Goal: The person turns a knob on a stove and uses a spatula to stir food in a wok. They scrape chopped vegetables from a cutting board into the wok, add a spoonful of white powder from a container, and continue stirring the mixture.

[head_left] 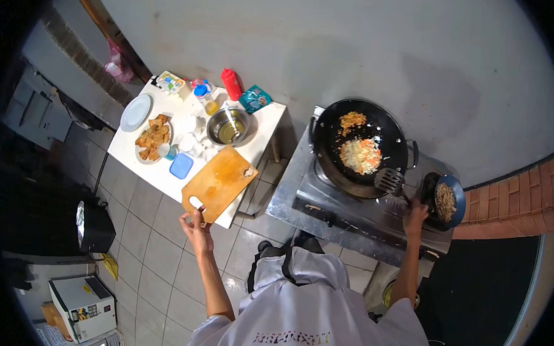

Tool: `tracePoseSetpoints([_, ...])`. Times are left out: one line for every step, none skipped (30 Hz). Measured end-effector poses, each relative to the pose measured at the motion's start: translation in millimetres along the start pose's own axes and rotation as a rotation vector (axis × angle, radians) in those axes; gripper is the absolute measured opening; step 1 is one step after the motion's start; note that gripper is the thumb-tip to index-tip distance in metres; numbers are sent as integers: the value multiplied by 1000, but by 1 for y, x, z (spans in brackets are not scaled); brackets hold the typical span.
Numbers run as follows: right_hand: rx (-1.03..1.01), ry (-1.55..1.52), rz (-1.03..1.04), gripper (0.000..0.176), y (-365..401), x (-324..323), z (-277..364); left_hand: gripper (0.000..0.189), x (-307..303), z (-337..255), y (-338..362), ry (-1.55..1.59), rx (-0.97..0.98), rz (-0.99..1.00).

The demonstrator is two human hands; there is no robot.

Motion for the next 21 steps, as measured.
tracePoseSetpoints([-7, 1, 0, 30, 2, -2, 5, 24, -20, 13, -9, 24, -11, -30])
tracePoseSetpoints([-41, 58, -82, 28, 4, -15, 12, 26, -39, 30, -20, 38, -38, -32])
tracePoseSetpoints([-76, 116, -166, 27, 5, -31, 18, 26, -56, 46, -29, 46, -41, -36])
tracePoseSetpoints([-151, 126, -147, 28, 1, -40, 27, 28, -69, 65, -40, 76, -77, -48])
tracePoseSetpoints([-160, 129, -154, 28, -3, -53, 37, 29, -80, 79, -51, 104, -112, -59])
tracePoseSetpoints([-135, 92, -116, 31, -6, -62, 46, 31, -84, 90, -57, 137, -151, -60])
tracePoseSetpoints([-111, 53, -76, 34, -9, -71, 56, 31, -91, 105, -67, 174, -172, -56])
tracePoseSetpoints([-150, -7, -61, 33, -10, -82, 74, 32, -96, 121, -77, 157, -204, -54])
tracePoseSetpoints([-149, -5, -57, 33, -9, -81, 76, 32, -101, 135, -83, 137, -240, -50])
tracePoseSetpoints([-213, -31, -58, 32, -8, -84, 78, 32, -98, 142, -84, 137, -246, -49])
tracePoseSetpoints([-274, -57, -62, 32, -7, -86, 81, 32, -94, 150, -86, 154, -257, -59])
tracePoseSetpoints([-264, -49, -63, 32, -4, -89, 85, 32, -91, 154, -87, 168, -270, -65])
tracePoseSetpoints([-273, 11, -43, 32, -1, -92, 88, 32, -89, 156, -86, 165, -284, -54])
tracePoseSetpoints([-279, 71, -25, 32, 2, -94, 91, 31, -88, 159, -87, 126, -295, -95])
tracePoseSetpoints([-284, 131, -9, 33, 4, -97, 96, 30, -86, 161, -88, 87, -305, -133])
tracePoseSetpoints([-306, 191, -47, 30, 7, -107, 110, 32, -91, 165, -93, 69, -310, -178])
tracePoseSetpoints([-289, 201, -47, 30, 9, -113, 120, 32, -96, 167, -99, 62, -321, -164])
tracePoseSetpoints([-212, 246, 29, 29, 8, -116, 127, 35, -107, 172, -108, -180, -333, -195])
tracePoseSetpoints([-137, 289, 104, 29, 8, -117, 127, 39, -109, 168, -110, -422, -336, -224])
tracePoseSetpoints([-118, 301, 82, 29, 9, -117, 124, 44, -113, 163, -108, -451, -312, -263])
tracePoseSetpoints([-105, 303, 76, 29, 13, -116, 122, 44, -114, 161, -109, -455, -311, -249])
Point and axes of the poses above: each hand's wrist, its own y-axis away from the middle knuckle, its own x-axis out of the palm, z = x × y, the point moved 8 cm from there along -y, towards the middle knuckle, and after that the axes turned 11 degrees about -x, right-handed, at the moved point
